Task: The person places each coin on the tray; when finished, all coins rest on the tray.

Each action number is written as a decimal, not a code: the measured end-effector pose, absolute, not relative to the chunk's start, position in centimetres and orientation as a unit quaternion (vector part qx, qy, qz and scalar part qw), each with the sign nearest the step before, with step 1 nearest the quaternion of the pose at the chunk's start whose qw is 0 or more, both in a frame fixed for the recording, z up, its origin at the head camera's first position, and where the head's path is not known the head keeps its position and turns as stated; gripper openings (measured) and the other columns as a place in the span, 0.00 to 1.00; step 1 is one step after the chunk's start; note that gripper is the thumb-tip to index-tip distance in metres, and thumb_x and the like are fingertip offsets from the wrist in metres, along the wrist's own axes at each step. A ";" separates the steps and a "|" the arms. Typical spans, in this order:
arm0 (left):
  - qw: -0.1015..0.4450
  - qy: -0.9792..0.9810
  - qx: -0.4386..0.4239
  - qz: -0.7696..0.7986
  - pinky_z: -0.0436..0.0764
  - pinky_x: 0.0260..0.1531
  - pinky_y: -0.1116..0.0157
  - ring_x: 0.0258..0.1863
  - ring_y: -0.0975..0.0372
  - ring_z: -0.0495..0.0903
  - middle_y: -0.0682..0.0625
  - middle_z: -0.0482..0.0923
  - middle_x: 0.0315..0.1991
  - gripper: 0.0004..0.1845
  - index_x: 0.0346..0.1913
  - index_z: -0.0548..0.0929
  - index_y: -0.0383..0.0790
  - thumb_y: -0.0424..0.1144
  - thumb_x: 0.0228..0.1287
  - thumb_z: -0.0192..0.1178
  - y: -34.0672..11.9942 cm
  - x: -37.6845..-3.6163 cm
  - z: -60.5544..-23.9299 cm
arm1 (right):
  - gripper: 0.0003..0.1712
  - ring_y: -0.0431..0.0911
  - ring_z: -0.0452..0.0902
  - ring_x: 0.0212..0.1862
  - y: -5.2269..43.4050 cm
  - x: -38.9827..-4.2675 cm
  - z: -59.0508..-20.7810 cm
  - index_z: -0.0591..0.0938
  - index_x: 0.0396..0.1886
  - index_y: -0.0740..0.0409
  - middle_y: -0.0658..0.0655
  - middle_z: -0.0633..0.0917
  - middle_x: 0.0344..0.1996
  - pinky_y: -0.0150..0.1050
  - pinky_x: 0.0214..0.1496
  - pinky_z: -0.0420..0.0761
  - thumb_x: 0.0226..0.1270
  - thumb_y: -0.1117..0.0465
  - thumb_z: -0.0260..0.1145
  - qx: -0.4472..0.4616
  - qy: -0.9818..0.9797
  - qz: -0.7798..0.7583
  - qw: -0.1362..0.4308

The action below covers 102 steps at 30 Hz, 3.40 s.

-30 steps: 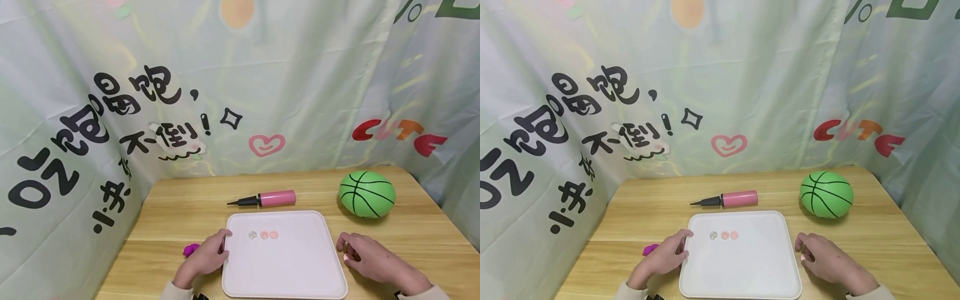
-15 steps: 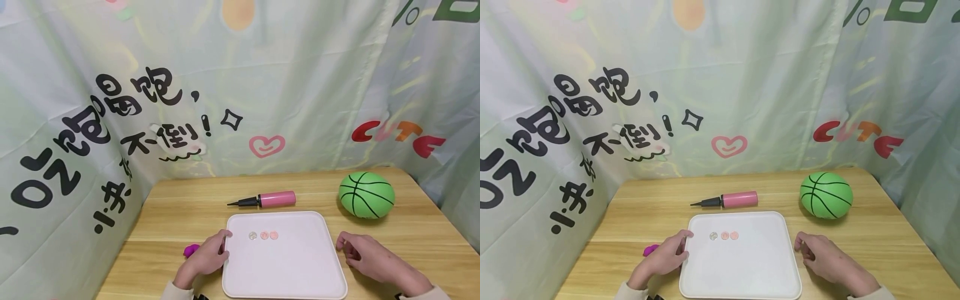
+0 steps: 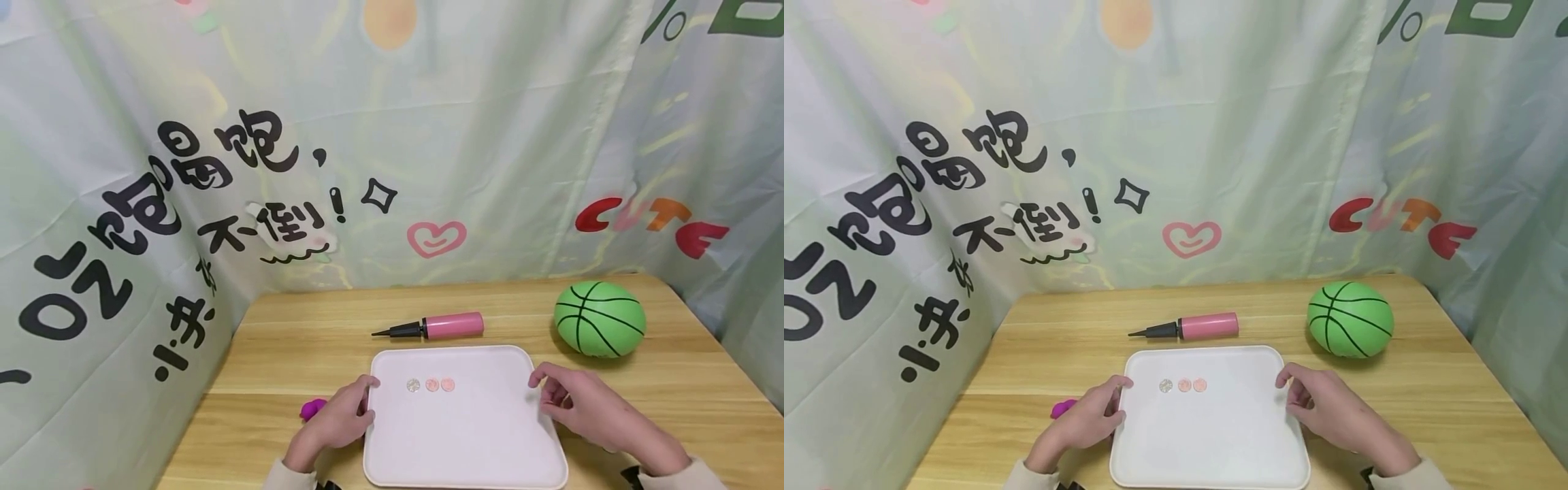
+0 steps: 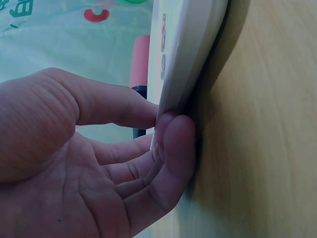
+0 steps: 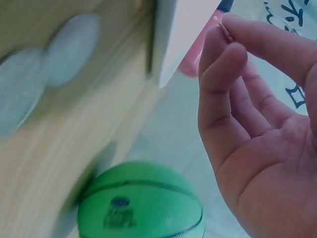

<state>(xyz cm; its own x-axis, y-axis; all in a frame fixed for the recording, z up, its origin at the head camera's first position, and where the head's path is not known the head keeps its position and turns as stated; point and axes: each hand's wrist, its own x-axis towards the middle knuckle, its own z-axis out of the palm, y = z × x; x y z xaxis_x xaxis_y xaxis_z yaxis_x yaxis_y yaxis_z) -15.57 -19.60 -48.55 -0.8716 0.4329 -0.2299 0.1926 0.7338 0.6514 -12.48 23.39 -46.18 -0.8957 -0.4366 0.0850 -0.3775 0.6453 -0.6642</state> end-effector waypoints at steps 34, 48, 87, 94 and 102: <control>0.190 0.909 0.171 0.328 0.73 0.29 0.71 0.29 0.66 0.72 0.53 0.74 0.33 0.27 0.70 0.68 0.37 0.34 0.70 0.60 -19.7 -15.7 -48.6 | 0.10 0.33 0.78 0.31 14.5 -16.1 -47.3 0.83 0.41 0.56 0.47 0.84 0.28 0.31 0.35 0.80 0.61 0.68 0.73 -0.273 0.850 -0.439 0.098; 0.180 0.914 0.177 0.318 0.72 0.30 0.71 0.28 0.67 0.71 0.54 0.73 0.32 0.27 0.70 0.69 0.37 0.34 0.70 0.60 -19.7 -15.8 -48.6 | 0.04 0.32 0.76 0.31 11.4 -16.3 -46.8 0.86 0.34 0.52 0.46 0.84 0.28 0.29 0.35 0.78 0.64 0.65 0.73 -0.264 0.849 -0.442 0.119; 0.169 0.907 0.198 0.332 0.73 0.29 0.71 0.25 0.69 0.71 0.54 0.73 0.29 0.25 0.67 0.70 0.33 0.32 0.69 0.60 -19.8 -15.8 -48.4 | 0.07 0.34 0.76 0.28 5.3 -18.8 -48.1 0.85 0.31 0.55 0.47 0.85 0.25 0.29 0.35 0.78 0.57 0.69 0.75 -0.276 0.860 -0.412 0.119; 0.176 0.905 0.193 0.334 0.73 0.28 0.71 0.26 0.68 0.71 0.53 0.73 0.30 0.26 0.68 0.69 0.33 0.32 0.69 0.60 -19.7 -15.7 -48.3 | 0.09 0.36 0.77 0.29 5.0 -19.0 -47.9 0.85 0.33 0.56 0.48 0.85 0.25 0.30 0.36 0.78 0.56 0.69 0.77 -0.272 0.862 -0.411 0.119; 0.177 0.904 0.199 0.335 0.73 0.28 0.71 0.25 0.69 0.71 0.53 0.73 0.29 0.26 0.68 0.69 0.34 0.32 0.70 0.60 -19.7 -15.8 -48.3 | 0.06 0.36 0.76 0.28 5.1 -19.0 -46.9 0.84 0.36 0.55 0.46 0.85 0.26 0.30 0.34 0.76 0.63 0.69 0.70 -0.265 0.875 -0.393 0.100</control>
<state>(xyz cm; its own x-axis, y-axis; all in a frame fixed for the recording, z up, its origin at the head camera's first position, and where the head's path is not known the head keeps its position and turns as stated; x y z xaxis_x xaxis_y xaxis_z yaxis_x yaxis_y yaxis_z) -15.80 -19.67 -48.27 -0.8584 0.4777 -0.1871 0.2405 0.6969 0.6757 -18.96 5.08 -46.92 -0.8401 -0.5414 0.0334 -0.3844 0.5507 -0.7409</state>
